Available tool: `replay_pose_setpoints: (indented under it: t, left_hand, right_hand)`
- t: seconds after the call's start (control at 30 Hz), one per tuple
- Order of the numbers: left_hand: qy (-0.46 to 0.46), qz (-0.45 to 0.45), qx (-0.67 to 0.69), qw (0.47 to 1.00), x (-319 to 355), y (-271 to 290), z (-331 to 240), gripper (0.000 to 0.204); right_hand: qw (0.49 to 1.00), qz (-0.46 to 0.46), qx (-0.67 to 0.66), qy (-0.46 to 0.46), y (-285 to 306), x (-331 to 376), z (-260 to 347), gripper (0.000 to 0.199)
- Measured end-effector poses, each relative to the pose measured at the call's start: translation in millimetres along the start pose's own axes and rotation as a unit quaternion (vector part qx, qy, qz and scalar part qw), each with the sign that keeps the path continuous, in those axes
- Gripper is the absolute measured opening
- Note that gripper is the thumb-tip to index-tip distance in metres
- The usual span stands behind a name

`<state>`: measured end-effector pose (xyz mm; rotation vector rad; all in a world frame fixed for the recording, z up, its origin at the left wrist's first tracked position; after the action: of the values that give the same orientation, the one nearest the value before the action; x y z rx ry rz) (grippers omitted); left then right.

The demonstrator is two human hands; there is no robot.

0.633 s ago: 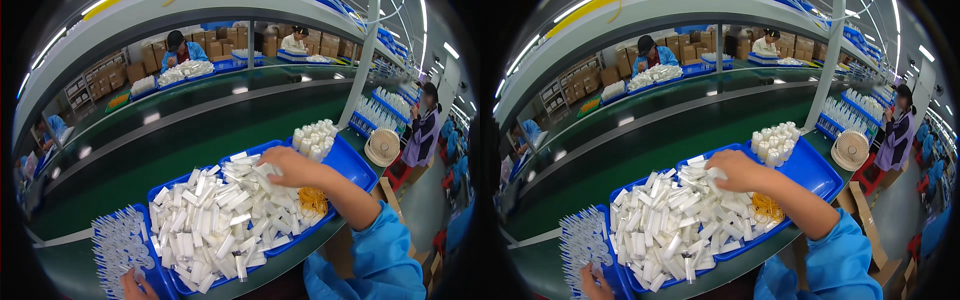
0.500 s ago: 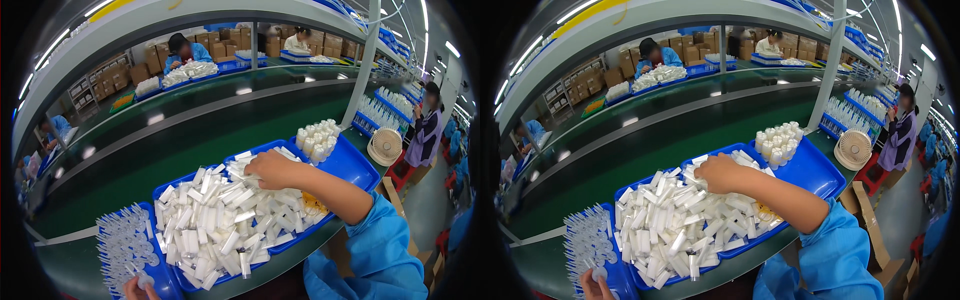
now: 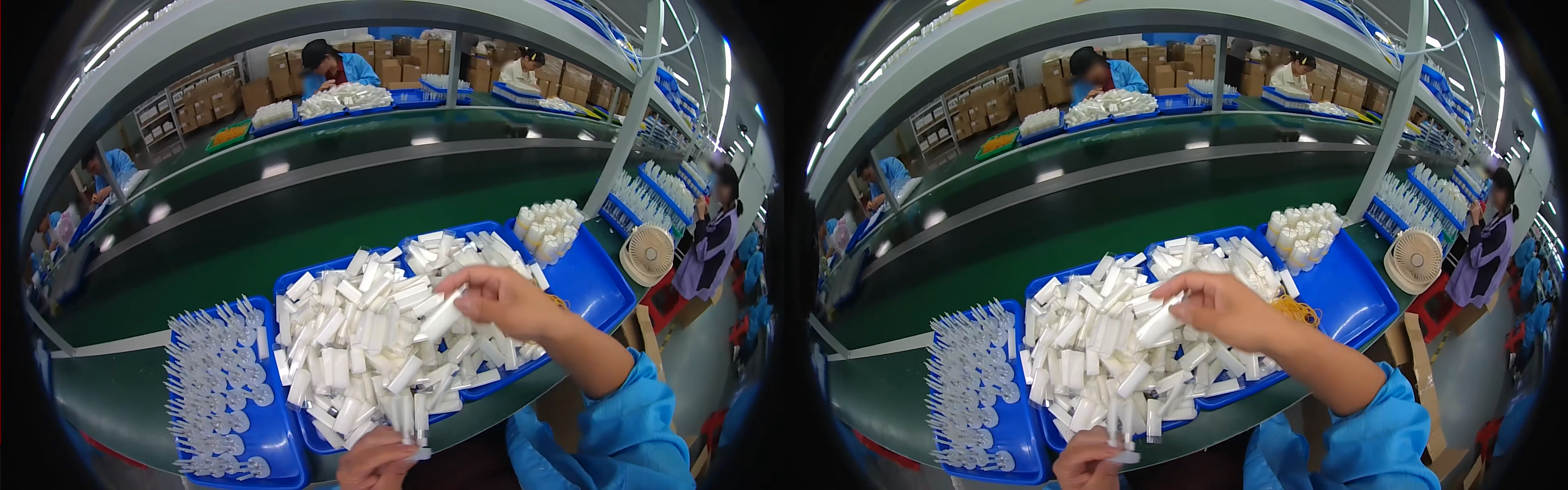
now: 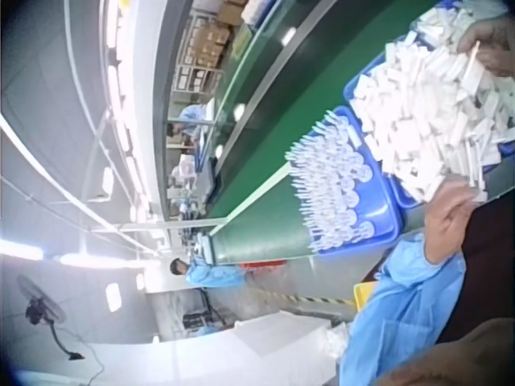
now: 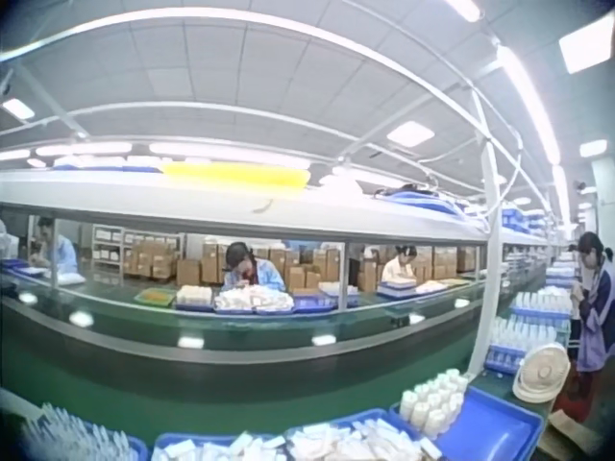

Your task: The worker empties a bag of white plastic components onto a tray and proceeds to assemble them with small rubber bands or seals.

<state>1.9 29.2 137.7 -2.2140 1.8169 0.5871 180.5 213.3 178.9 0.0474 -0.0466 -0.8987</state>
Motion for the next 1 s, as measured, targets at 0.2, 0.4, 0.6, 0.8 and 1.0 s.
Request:
replay_pose_setpoints:
  t: [0.2, 0.4, 0.6, 0.8, 1.0]
  left_hand:
    - [-0.049, 0.049, 0.052, 0.996, -13.1, -21.4, 0.3, 0.007]
    - [-0.056, 0.067, 0.052, 0.995, -16.0, -25.3, 4.8, 0.007]
    - [-0.058, 0.128, 0.039, 0.989, -17.3, -22.2, 9.7, 0.009]
    - [-0.157, 0.136, 0.019, 0.978, -13.7, -20.7, 8.7, 0.006]
    - [-0.069, 0.076, 0.086, 0.991, 7.3, -12.8, 21.3, 0.016]
  right_hand:
    - [0.964, 0.059, -0.249, -0.070, -19.4, 25.1, -17.1, 0.031]
    - [0.969, 0.094, -0.213, -0.076, -16.1, 27.7, -16.3, 0.026]
    - [0.961, 0.160, 0.192, 0.122, -9.3, 32.5, 17.2, 0.018]
    - [0.979, 0.184, 0.051, 0.070, -20.6, 39.3, 11.1, 0.016]
    - [0.956, 0.263, 0.057, 0.116, -53.8, 44.1, -0.5, 0.019]
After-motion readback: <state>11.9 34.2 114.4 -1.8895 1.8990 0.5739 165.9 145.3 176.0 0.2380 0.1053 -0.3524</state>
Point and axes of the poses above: each hand's wrist, its own x-axis away from the middle knuckle, its own y-axis out of the back of the hand, z = x × y, the point moved 3 cm from there along -x, towards the middle knuckle, and after that the axes turned 5 degrees about -x, right-handed, at the moved point
